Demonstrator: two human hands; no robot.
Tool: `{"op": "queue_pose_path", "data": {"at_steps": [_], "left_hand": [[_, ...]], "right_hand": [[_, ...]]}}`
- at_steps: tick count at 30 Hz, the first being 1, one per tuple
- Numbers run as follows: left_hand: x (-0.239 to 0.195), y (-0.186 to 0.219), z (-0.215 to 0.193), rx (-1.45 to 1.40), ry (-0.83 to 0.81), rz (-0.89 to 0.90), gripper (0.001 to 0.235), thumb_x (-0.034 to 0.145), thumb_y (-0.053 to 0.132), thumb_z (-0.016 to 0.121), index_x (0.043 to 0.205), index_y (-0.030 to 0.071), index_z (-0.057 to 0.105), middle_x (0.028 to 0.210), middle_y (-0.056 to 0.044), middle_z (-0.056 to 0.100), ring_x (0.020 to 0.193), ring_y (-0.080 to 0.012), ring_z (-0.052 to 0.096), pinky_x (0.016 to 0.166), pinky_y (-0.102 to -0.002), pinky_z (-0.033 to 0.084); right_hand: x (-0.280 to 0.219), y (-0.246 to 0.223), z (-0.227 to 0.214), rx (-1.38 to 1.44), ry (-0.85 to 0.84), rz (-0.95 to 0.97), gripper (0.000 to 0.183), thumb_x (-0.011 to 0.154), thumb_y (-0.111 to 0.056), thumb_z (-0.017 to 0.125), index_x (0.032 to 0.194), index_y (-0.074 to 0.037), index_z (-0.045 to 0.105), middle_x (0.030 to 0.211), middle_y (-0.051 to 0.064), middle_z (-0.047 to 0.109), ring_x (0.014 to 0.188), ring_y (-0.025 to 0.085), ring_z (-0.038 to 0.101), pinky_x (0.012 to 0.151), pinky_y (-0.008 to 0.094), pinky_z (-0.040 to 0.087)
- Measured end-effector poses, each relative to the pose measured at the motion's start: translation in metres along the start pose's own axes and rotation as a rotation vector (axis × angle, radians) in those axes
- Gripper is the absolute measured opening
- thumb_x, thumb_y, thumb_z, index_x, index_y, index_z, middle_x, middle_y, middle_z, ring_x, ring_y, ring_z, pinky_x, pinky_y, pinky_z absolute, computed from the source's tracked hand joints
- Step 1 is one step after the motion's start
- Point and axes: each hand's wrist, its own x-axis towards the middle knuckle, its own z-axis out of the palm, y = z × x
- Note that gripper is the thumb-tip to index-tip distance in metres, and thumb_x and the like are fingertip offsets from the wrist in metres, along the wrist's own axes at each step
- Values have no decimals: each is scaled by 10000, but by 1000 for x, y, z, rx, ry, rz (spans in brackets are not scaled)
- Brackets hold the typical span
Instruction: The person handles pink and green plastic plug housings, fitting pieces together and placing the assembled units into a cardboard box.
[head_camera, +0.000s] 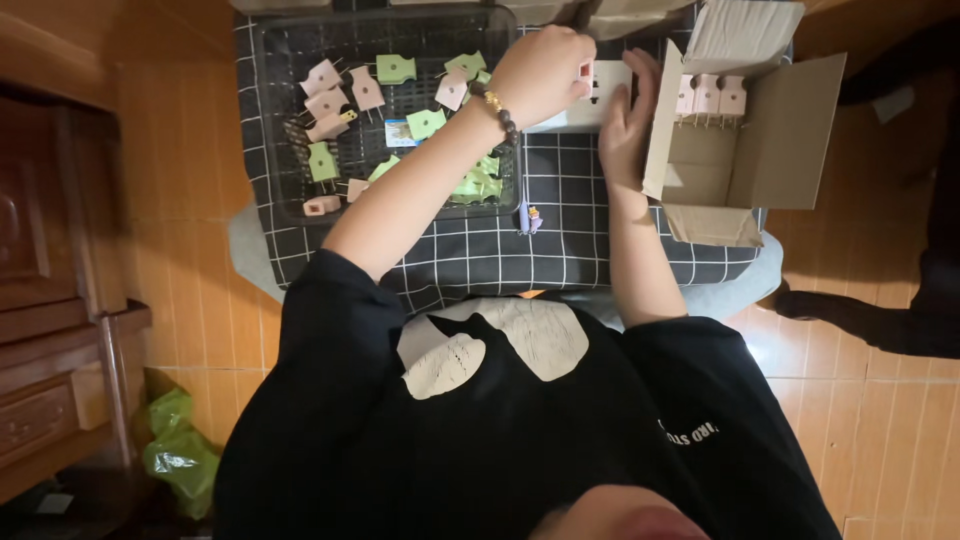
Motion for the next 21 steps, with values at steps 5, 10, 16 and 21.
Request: {"op": "queue_pose_path", "data": {"at_steps": [5, 10, 16, 21], "left_hand": [[22, 22, 23, 129, -206, -79, 157, 944, 176, 725, 1037, 53, 694, 862, -81, 690, 699, -170, 692, 577, -328, 594], [38, 23, 46, 161, -234, -119, 237, 881, 32, 480, 805, 76, 700, 692, -78, 682, 571, -259, 669, 468, -406, 545], [29, 2, 47, 11, -182, -104, 75, 889, 131, 696, 922, 64, 699, 851, -170, 719, 713, -346, 726, 595, -451, 574], [15, 4, 69, 171, -31, -65, 264, 837, 181, 800, 1035, 40, 696, 1094, -138, 606, 870, -244, 648, 682, -324, 618]], "right_hand": [[-5, 14, 4, 104, -15, 338, 363, 1001, -143, 434, 1320, -51, 582, 1338, 143, 605, 1283, 292, 542, 1109, 415, 401], [3, -4, 4, 231, -16, 313, 438, 1094, -403, 411, 1268, -59, 619, 1256, 144, 659, 1203, 284, 623, 1041, 400, 479], [-10, 33, 17, 32, 97, 225, 267, 987, -34, 454, 1194, -52, 620, 1197, 121, 637, 1158, 289, 592, 1034, 378, 441], [-12, 31, 20, 6, 142, 153, 254, 1041, -104, 434, 1185, -42, 633, 1205, 126, 654, 1156, 297, 612, 1027, 397, 465]]}}
